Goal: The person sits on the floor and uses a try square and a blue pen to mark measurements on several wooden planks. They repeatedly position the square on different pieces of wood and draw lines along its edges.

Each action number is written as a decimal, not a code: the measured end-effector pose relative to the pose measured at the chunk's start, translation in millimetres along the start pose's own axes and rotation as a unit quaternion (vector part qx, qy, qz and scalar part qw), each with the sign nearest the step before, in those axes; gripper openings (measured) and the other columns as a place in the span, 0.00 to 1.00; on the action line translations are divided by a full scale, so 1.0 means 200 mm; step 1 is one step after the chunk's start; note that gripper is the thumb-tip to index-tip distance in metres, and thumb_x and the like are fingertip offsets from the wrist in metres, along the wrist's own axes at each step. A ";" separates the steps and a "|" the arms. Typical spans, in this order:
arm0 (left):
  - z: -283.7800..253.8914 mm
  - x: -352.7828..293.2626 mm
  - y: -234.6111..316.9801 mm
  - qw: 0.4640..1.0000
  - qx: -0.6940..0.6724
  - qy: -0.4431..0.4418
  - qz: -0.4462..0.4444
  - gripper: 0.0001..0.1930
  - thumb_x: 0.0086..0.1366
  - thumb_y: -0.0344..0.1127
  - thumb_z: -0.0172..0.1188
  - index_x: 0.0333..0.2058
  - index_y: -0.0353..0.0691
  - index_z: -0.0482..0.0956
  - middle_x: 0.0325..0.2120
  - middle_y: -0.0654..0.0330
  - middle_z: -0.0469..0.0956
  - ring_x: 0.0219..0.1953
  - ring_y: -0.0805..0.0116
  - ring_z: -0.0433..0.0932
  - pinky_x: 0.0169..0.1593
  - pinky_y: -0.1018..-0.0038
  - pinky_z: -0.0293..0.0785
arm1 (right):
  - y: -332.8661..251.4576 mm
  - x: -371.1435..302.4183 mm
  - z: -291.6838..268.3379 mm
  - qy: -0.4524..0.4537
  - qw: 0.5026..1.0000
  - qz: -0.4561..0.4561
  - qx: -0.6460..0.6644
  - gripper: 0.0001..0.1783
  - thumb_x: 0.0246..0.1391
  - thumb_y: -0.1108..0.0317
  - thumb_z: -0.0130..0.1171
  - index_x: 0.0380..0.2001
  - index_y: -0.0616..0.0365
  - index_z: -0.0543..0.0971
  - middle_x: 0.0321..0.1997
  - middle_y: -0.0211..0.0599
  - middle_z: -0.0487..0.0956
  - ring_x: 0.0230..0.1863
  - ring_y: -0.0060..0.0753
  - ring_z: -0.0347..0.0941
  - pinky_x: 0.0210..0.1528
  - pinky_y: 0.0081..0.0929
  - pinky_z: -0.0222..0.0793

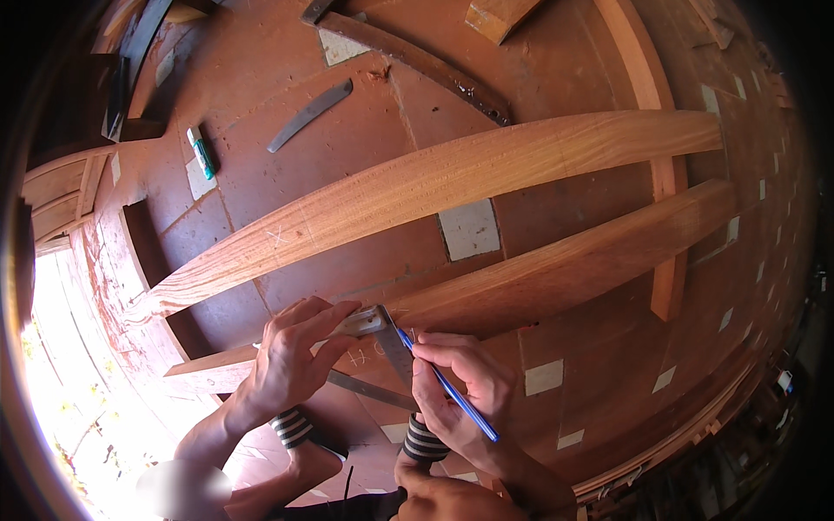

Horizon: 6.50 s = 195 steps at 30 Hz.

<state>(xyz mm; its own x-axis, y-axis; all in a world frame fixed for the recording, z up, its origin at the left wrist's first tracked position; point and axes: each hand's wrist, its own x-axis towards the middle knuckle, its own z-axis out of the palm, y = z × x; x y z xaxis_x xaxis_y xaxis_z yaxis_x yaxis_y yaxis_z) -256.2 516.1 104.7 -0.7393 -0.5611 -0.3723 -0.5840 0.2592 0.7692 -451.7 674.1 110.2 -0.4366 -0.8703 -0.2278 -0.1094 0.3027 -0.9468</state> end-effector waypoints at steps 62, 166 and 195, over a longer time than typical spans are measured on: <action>-0.38 -0.18 0.14 0.933 0.300 -0.154 0.124 0.25 0.73 0.48 0.71 0.60 0.37 0.86 0.51 0.45 0.85 0.55 0.42 0.84 0.60 0.51 0.80 | 0.08 -0.87 -0.01 -0.036 0.974 0.045 -0.218 0.18 0.72 0.52 0.69 0.37 0.57 0.90 0.29 0.40 0.89 0.30 0.44 0.88 0.33 0.36 0.81; 0.53 0.82 0.78 1.000 -0.013 -0.001 0.008 0.25 0.65 0.25 0.74 0.61 0.34 0.86 0.40 0.46 0.86 0.40 0.48 0.85 0.46 0.58 0.81 | 0.12 0.37 -1.35 0.011 0.998 0.038 -0.046 0.09 0.62 0.83 0.70 0.45 0.71 0.86 0.49 0.54 0.89 0.50 0.35 0.87 0.55 0.30 0.84; 0.57 0.89 0.87 1.000 0.006 -0.002 0.001 0.25 0.63 0.24 0.75 0.61 0.34 0.86 0.40 0.44 0.86 0.40 0.46 0.86 0.45 0.59 0.82 | 0.17 0.44 -1.32 0.035 0.999 0.019 -0.016 0.08 0.63 0.83 0.71 0.45 0.70 0.88 0.49 0.51 0.89 0.51 0.34 0.87 0.55 0.29 0.83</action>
<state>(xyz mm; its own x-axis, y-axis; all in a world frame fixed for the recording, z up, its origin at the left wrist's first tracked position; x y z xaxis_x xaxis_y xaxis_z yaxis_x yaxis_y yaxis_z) -528.0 550.0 113.3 -0.7420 -0.5577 -0.3719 -0.5860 0.2701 0.7640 -730.3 710.3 117.8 -0.5021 -0.8289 -0.2466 -0.1185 0.3484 -0.9298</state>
